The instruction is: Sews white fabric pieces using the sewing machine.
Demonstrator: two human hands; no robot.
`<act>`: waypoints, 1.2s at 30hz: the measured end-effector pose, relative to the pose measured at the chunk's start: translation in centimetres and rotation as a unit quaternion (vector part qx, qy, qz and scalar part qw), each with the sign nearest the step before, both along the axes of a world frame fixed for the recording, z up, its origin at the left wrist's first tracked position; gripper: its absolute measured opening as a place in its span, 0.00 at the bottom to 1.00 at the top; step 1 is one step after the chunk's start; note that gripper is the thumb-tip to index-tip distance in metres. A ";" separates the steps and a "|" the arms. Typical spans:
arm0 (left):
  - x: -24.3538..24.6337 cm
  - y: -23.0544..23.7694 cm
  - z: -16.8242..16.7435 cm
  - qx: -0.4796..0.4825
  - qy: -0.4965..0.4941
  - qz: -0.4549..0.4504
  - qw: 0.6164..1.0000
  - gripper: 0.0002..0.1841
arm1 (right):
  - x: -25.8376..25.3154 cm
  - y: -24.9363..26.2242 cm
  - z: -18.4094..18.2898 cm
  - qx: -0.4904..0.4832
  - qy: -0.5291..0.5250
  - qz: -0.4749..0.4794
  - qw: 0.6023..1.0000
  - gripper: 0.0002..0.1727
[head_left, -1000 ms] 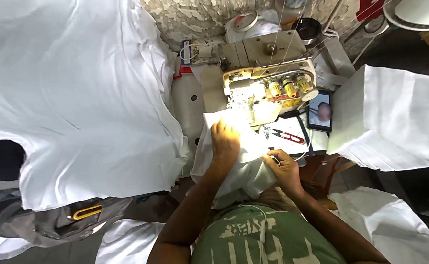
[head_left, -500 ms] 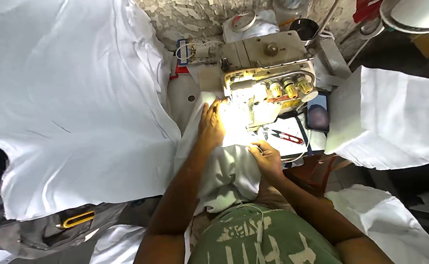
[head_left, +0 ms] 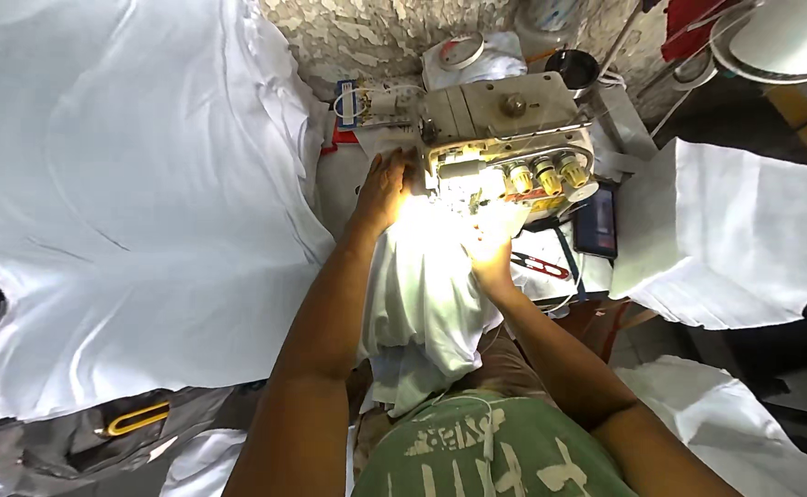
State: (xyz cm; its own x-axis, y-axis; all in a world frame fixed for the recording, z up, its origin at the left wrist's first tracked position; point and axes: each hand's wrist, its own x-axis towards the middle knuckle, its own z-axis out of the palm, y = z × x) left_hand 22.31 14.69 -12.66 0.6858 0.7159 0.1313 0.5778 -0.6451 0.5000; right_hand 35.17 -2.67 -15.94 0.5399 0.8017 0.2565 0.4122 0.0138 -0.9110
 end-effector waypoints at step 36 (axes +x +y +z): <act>-14.2 -20.4 -13.6 -0.323 0.329 0.188 0.867 0.24 | 3.6 -6.8 1.1 -0.198 0.462 0.199 0.841 0.06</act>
State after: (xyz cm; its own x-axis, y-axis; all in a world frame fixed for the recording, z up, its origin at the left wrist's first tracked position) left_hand 8.12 -5.69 -26.23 0.1632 0.6837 -0.7113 0.9837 -0.0578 0.1702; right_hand 38.81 -9.50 -14.83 0.0301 0.8905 -0.4540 -0.4402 -0.3960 -0.8059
